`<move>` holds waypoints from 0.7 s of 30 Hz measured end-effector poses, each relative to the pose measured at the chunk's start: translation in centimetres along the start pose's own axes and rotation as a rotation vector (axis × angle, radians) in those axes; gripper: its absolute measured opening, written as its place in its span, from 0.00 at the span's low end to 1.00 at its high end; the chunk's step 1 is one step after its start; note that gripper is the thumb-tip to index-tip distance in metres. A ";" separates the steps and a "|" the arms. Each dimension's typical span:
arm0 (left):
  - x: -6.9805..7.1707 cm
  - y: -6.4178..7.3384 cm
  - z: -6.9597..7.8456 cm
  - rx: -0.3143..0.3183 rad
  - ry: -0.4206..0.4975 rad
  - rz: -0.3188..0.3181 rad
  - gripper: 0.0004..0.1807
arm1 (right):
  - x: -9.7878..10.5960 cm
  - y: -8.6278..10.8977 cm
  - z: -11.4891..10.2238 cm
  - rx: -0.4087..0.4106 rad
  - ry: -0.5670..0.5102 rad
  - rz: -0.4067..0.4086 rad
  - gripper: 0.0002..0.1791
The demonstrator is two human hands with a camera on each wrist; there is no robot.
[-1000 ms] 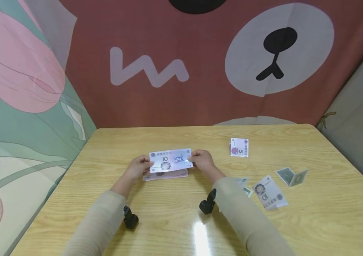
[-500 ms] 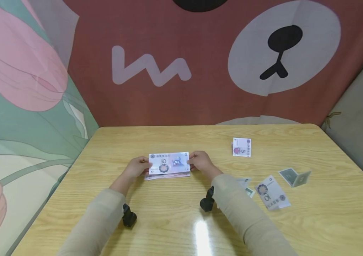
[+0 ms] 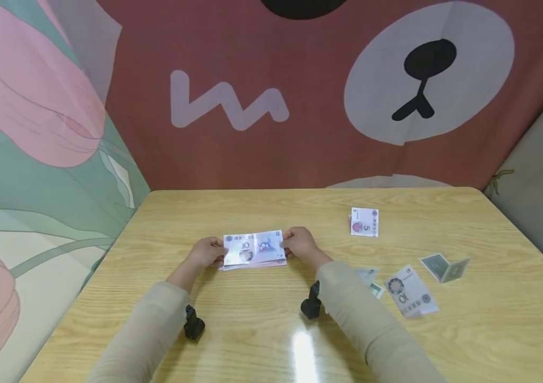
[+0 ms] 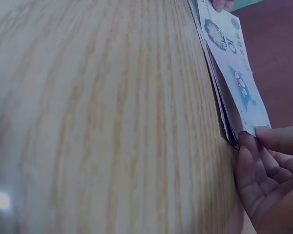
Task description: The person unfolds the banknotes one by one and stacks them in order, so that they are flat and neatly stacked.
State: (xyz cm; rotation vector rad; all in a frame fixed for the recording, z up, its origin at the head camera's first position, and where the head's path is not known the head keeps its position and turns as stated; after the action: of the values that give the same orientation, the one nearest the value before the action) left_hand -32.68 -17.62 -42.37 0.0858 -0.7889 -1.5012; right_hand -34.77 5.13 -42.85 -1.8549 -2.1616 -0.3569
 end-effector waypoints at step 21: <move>0.1 0.1 -0.1 0.057 -0.118 0.088 0.09 | 0.5 0.6 0.1 0.060 0.055 -0.036 0.03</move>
State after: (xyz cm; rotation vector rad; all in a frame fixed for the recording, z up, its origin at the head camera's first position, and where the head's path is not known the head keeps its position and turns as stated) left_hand -32.58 -17.71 -42.33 0.0052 -0.9191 -1.4104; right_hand -34.23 5.76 -42.74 -1.7562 -2.1471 -0.3429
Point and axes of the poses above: each hand's wrist, its own y-axis away from the middle knuckle, its own x-axis out of the back of the hand, z = x × y, the point moved 5 cm from there along -y, towards the middle knuckle, and after that the axes turned 14 degrees about x, right-handed, at the moved point
